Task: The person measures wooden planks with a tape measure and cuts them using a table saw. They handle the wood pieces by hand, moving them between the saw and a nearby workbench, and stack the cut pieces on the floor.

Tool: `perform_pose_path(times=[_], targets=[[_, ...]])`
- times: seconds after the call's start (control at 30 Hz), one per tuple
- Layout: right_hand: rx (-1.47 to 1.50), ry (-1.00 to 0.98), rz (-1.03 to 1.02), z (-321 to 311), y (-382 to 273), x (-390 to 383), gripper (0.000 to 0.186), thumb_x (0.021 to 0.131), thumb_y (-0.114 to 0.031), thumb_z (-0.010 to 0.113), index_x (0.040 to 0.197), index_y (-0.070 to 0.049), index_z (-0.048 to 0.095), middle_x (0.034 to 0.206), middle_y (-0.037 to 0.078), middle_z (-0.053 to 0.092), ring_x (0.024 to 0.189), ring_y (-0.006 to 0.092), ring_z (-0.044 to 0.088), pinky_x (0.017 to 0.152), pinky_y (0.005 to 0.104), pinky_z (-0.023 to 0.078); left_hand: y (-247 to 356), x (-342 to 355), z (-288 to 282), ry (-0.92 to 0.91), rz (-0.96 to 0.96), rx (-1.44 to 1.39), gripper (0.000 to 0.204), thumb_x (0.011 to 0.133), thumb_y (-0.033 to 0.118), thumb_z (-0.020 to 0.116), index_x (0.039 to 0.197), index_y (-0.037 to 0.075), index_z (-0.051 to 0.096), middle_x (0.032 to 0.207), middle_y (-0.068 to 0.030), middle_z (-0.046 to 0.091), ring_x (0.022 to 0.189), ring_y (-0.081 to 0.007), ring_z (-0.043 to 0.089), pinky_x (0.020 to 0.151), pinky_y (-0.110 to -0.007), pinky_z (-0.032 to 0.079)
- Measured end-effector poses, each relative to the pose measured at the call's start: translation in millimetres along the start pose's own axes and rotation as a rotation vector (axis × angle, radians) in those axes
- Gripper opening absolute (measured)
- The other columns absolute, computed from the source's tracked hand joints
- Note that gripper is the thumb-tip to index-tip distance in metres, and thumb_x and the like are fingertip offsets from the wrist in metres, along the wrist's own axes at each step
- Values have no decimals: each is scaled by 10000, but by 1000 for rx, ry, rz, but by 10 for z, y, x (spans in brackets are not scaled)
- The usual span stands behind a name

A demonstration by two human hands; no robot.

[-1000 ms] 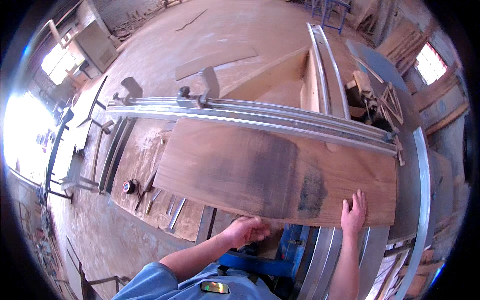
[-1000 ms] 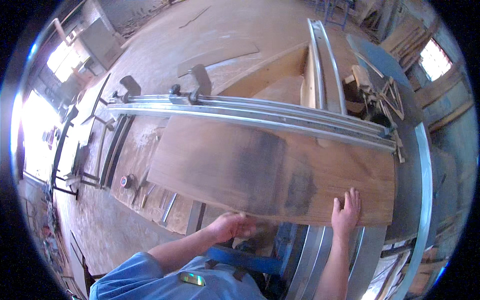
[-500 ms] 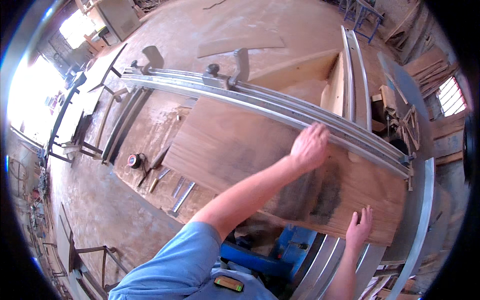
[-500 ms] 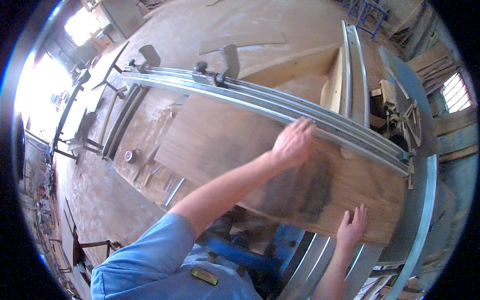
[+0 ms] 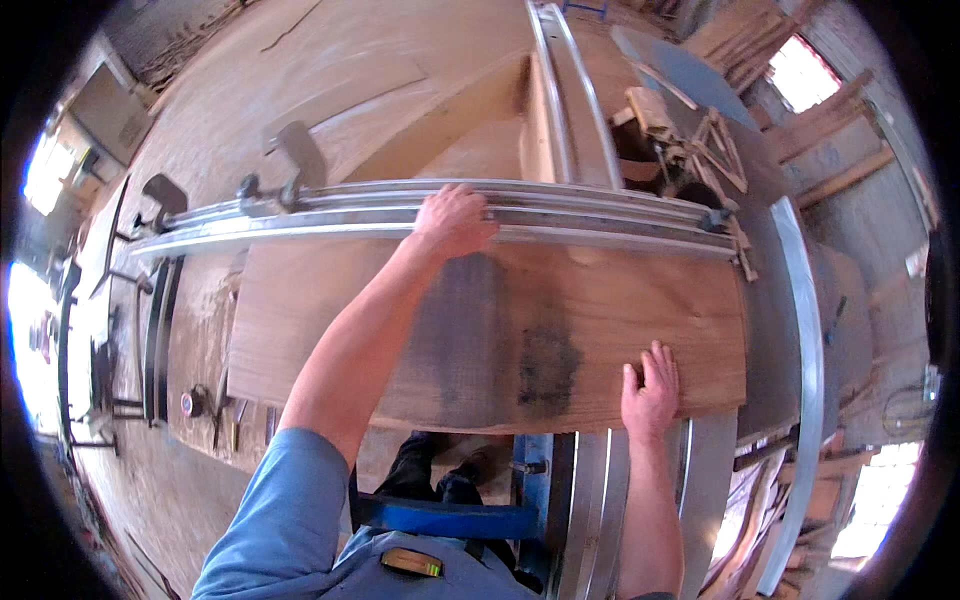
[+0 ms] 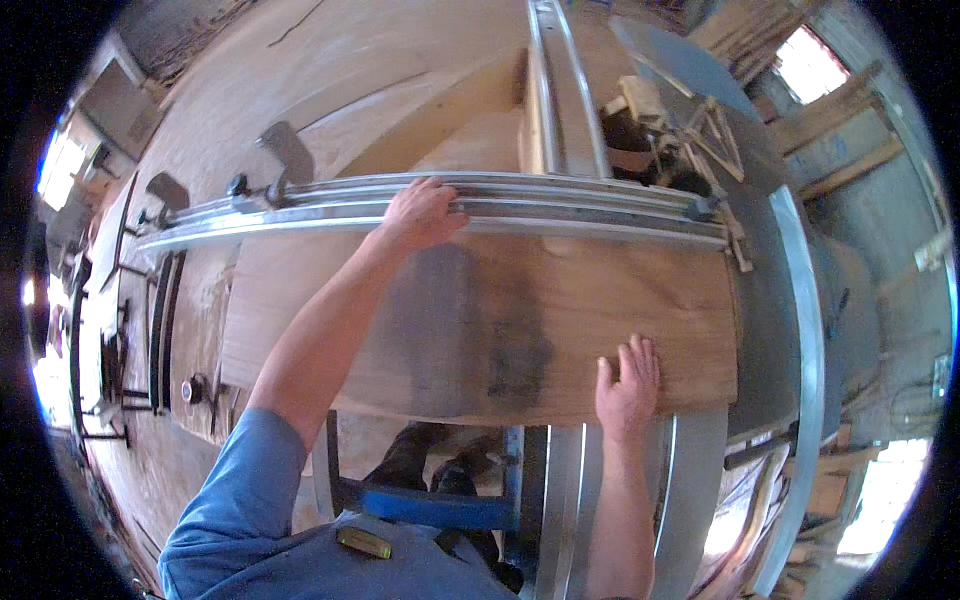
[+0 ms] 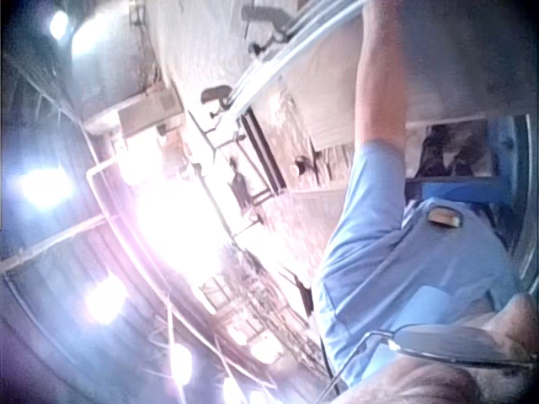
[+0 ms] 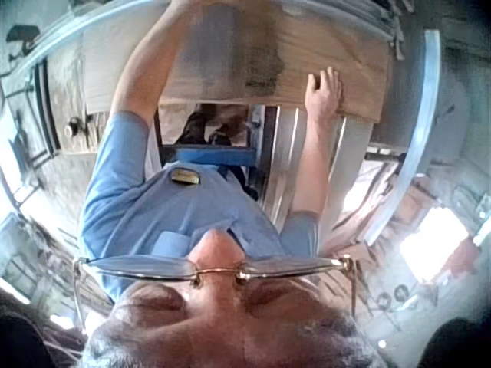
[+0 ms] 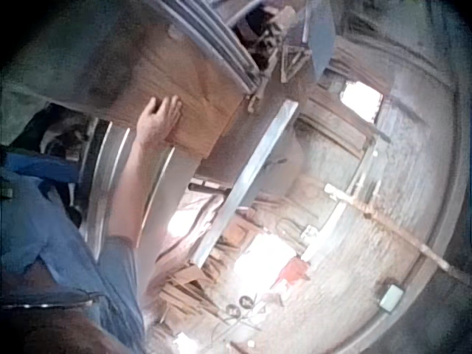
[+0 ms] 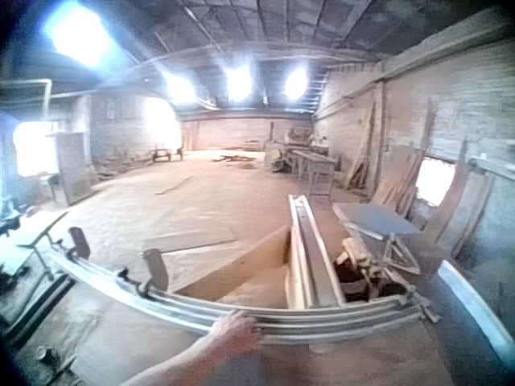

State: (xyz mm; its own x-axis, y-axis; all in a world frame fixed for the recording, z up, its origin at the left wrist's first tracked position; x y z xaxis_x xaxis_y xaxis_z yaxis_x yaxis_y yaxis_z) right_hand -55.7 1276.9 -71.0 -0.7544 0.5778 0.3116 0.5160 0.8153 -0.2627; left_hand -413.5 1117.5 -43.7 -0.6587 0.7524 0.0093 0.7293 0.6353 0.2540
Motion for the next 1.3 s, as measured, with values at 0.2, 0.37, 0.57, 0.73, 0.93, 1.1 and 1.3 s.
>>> perform_pose_path(times=[0.2, 0.37, 0.57, 0.73, 0.93, 1.1, 1.3], targets=[[59, 76, -2, -169, -43, 59, 281, 799, -217, 691, 979, -7, 639, 1257, 185, 574, 1220, 359, 500, 1036, 459, 378, 205, -9, -32, 50, -6, 161, 683, 665, 571, 742, 1051, 26, 598, 1087, -150, 581, 1077, -316, 548, 895, -434, 459], [52, 64, 4, -164, 32, 63, 348, 810, -273, 682, 1030, -8, 630, 1248, 175, 580, 1224, 335, 499, 1054, 465, 357, 257, -66, -75, 156, 25, 140, 570, 643, 412, 791, 1016, 40, 574, 1077, -147, 563, 1061, -322, 532, 874, -442, 453], [104, 79, 8, -157, 70, 32, 369, 805, -285, 679, 1053, -18, 622, 1264, 155, 570, 1237, 309, 487, 1069, 452, 342, 293, -78, -109, 151, 13, 154, 549, 655, 379, 787, 1016, 34, 558, 1097, -140, 550, 1088, -324, 511, 893, -442, 438], [101, 73, 14, -156, 68, 27, 354, 807, -279, 674, 1046, -25, 617, 1265, 149, 563, 1242, 304, 475, 1070, 439, 342, 287, -49, -81, 133, 20, 164, 531, 663, 360, 790, 1000, 21, 557, 1077, -154, 559, 1082, -337, 512, 899, -448, 438], [116, 79, 4, -127, 55, 25, 358, 823, -289, 658, 1040, -6, 620, 1248, 166, 569, 1253, 311, 460, 1076, 438, 331, 273, -74, -106, 145, 13, 158, 510, 686, 346, 774, 1010, 14, 561, 1077, -162, 563, 1082, -338, 514, 910, -447, 433], [130, 100, -4, -179, 45, 51, 352, 813, -286, 667, 1024, -8, 621, 1237, 159, 569, 1230, 309, 469, 1067, 431, 340, 218, -54, -69, 122, -5, 130, 512, 698, 341, 766, 1034, 10, 569, 1100, -167, 562, 1092, -338, 512, 919, -447, 428], [124, 101, -17, -185, 34, 61, 373, 799, -279, 677, 1044, -3, 625, 1214, 155, 575, 1214, 312, 471, 1058, 429, 346, 212, -74, -82, 152, 5, 128, 511, 704, 336, 770, 1037, 4, 571, 1103, -173, 562, 1087, -342, 513, 919, -448, 427]])
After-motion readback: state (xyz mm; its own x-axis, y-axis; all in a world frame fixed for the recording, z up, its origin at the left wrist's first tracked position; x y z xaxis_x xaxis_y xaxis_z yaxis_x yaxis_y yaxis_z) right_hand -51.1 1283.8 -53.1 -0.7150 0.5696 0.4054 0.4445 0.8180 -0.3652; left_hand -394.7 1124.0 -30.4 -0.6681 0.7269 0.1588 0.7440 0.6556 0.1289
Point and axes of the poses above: each hand's wrist, its own x-axis towards the middle knuckle, its own z-axis out of the palm, y = z × x, the point moved 9 cm from there along x, towards the middle knuckle
